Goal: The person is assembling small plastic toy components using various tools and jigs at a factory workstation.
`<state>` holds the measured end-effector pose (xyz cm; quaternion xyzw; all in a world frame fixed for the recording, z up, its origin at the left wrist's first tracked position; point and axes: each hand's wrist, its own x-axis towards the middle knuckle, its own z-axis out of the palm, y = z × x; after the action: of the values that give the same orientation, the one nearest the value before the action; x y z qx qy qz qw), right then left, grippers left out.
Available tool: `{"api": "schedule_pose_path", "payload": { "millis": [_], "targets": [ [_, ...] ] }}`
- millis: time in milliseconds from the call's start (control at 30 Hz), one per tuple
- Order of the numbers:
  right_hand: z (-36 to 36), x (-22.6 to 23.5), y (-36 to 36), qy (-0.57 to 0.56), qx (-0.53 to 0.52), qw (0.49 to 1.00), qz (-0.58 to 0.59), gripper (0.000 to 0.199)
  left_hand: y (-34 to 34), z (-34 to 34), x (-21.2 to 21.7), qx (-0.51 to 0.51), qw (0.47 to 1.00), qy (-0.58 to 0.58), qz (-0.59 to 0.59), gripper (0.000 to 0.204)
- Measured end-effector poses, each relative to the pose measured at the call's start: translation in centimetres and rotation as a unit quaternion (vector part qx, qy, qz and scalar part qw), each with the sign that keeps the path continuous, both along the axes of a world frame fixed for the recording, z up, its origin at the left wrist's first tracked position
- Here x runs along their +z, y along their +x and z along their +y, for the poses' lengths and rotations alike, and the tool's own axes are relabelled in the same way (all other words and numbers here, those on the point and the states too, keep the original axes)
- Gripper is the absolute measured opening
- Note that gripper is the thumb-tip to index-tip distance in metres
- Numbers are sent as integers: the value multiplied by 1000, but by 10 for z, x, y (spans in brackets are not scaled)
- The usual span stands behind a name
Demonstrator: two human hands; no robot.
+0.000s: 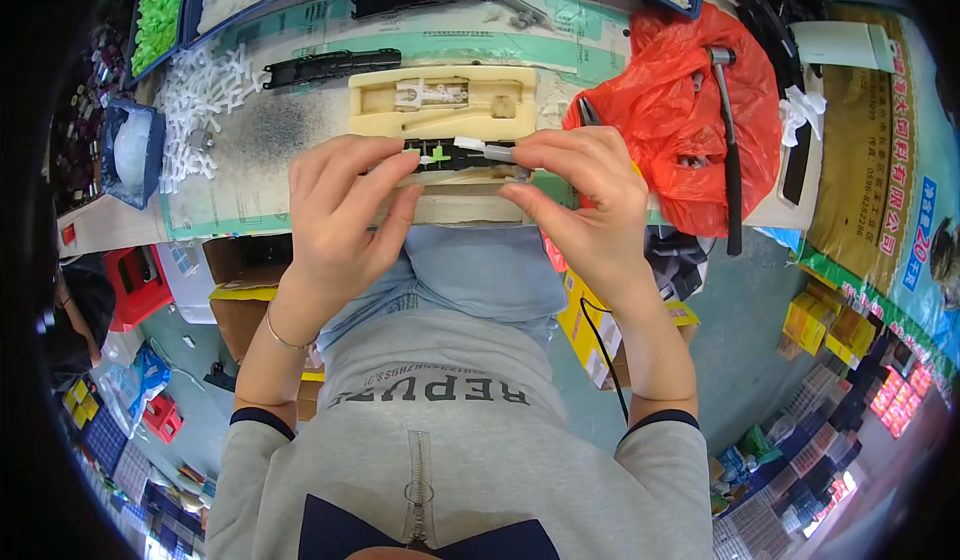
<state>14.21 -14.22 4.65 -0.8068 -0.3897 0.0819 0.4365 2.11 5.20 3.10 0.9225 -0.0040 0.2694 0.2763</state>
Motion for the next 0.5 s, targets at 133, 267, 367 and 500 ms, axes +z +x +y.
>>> {"api": "schedule_pose_path", "payload": {
  "millis": [133, 267, 367, 500],
  "targets": [
    [-1, -13, 1, 3, 12, 1000, 8, 32, 0, -3, -15, -8, 998, 64, 13, 25],
    [4, -24, 5, 6, 48, 999, -3, 31, -1, -4, -25, -6, 998, 59, -2, 25],
    [6, -26, 7, 5, 54, 998, -17, 31, -2, -6, -30, 4, 999, 38, -10, 28],
    [7, -25, 7, -10, 58, 996, -63, 31, -2, -8, -33, 16, 997, 70, -10, 33]
  ]
}}
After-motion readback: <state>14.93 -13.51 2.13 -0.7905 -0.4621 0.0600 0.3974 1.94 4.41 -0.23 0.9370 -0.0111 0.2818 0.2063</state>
